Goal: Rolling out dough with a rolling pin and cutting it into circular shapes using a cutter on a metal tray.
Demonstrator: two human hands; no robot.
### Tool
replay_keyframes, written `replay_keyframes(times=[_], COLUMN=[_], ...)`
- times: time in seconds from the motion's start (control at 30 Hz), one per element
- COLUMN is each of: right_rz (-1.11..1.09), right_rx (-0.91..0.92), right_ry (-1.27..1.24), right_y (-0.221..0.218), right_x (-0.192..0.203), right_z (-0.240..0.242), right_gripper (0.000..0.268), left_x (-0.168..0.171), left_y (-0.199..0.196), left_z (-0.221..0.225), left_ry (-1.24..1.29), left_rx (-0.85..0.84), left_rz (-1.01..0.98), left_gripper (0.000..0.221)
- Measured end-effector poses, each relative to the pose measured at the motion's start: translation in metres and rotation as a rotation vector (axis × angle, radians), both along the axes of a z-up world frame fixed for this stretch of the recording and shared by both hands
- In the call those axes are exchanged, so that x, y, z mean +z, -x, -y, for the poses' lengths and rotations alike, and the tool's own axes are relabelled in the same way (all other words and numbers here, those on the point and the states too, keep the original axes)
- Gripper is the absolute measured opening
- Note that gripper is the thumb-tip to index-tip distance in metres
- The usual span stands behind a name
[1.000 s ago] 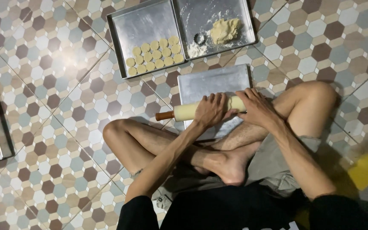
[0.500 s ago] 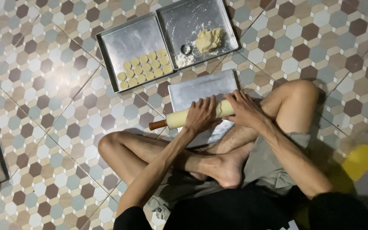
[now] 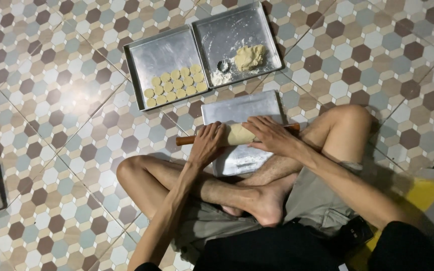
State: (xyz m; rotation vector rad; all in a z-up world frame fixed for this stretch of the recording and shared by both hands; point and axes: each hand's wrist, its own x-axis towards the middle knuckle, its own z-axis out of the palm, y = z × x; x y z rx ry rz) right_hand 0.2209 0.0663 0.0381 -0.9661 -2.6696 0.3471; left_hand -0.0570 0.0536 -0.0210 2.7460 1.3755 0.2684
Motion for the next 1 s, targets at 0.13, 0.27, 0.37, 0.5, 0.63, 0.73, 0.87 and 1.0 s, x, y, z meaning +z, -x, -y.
replay_keyframes(times=[0.13,0.27,0.37,0.5,0.63,0.73,0.87,1.0], right_rz=[-0.044,-0.001,0.064,0.087,0.050,0.029,-0.040,-0.109], right_rx=[0.024,0.025,0.014,0.040,0.069,0.076,0.030,0.020], right_ry=[-0.005,-0.089,-0.186,-0.190,-0.144,-0.154,-0.145,-0.135], right_y=[0.003,0.008,0.010,0.010,0.007,0.007,0.011,0.012], right_x=[-0.004,-0.029,-0.035,-0.026,-0.027,-0.028,-0.028,-0.029], right_z=[-0.013,-0.008,-0.009,-0.008,-0.013,-0.014,-0.015,-0.012], right_gripper=[0.055,0.083,0.090,0.095,0.094,0.090,0.074,0.070], left_x=[0.008,0.003,0.005,0.001,-0.005,0.003,0.005,0.008], left_y=[0.006,0.010,0.009,0.010,0.007,0.004,0.004,0.001], left_z=[-0.007,-0.008,-0.010,-0.010,-0.014,-0.012,-0.010,-0.004], left_ry=[-0.072,-0.127,-0.159,-0.204,-0.250,-0.274,-0.297,-0.298], left_rx=[-0.071,-0.122,-0.141,-0.145,-0.128,-0.119,-0.114,-0.184], left_rz=[0.025,0.068,0.119,0.197,0.198,0.217,0.263,0.385], left_gripper=[0.081,0.072,0.068,0.067,0.068,0.068,0.070,0.053])
